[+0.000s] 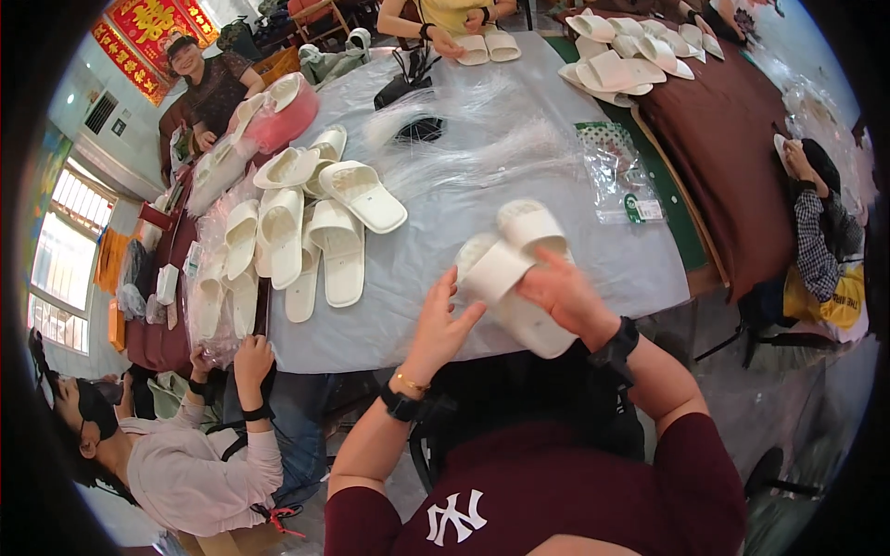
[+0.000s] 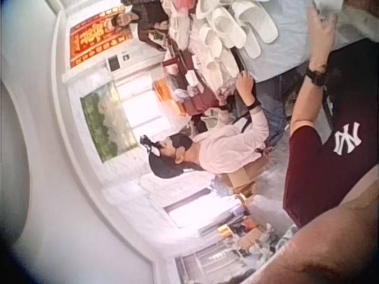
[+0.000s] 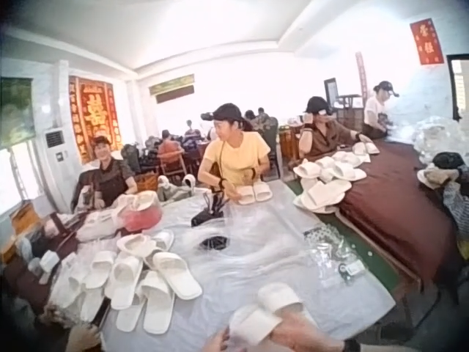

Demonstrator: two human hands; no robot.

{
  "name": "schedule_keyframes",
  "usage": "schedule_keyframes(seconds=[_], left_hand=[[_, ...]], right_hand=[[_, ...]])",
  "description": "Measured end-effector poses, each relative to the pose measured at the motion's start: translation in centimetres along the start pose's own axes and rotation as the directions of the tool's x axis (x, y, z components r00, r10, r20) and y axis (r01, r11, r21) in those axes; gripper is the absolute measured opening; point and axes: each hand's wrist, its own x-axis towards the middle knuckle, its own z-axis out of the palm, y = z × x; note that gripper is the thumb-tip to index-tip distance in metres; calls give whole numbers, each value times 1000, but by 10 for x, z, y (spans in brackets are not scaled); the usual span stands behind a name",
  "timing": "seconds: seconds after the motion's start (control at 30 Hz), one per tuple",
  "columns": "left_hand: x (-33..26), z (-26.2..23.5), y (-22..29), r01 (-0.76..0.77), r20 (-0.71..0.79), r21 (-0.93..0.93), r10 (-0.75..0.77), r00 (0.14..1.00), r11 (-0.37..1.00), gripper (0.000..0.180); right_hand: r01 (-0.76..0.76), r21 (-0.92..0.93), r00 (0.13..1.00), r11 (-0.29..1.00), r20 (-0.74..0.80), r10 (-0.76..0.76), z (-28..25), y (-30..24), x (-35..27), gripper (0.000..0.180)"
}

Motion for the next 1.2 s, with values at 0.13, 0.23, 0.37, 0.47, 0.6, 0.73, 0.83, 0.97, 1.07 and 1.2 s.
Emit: schedule_keyframes(seconds=[0.13,0.23,0.37,0.47,0.6,0.73,0.83,0.97,1.07,1.2], left_hand=[[-1,10,-14,-178,-43,285,198,979,942,74],[-13,7,-28,-183,-146,367,250,957,912,75],[-7,20,-49,-227,-95,497,312,945,838,70],[0,17,-43,-254,-106,461,336,936,851,63],[21,9,-56,-262,-104,495,356,929,828,61],[47,9,-67,-203,-176,558,353,919,805,61],[54,-2,-71,-206,-142,579,346,927,789,60],[52,-4,-48,-285,-60,491,358,932,823,64],[53,-12,-45,-292,12,490,329,944,821,75],[84,-25,-36,-223,21,370,232,973,902,76]], right_hand=[[-382,88,913,920,189,361,-9,23,-1,44],[-51,-341,998,939,11,58,-17,14,14,47],[231,-719,921,656,-57,-386,-25,43,42,48],[125,-688,991,715,55,-120,-26,48,47,44],[77,-745,996,663,22,-90,-19,54,47,39],[-1,-779,1000,627,4,6,-12,44,31,33],[52,-740,997,670,74,4,-11,31,27,28],[107,-690,961,716,257,104,-53,50,52,42],[29,-671,993,741,102,53,-70,46,80,38],[77,-764,992,641,-8,-130,-68,52,114,38]])
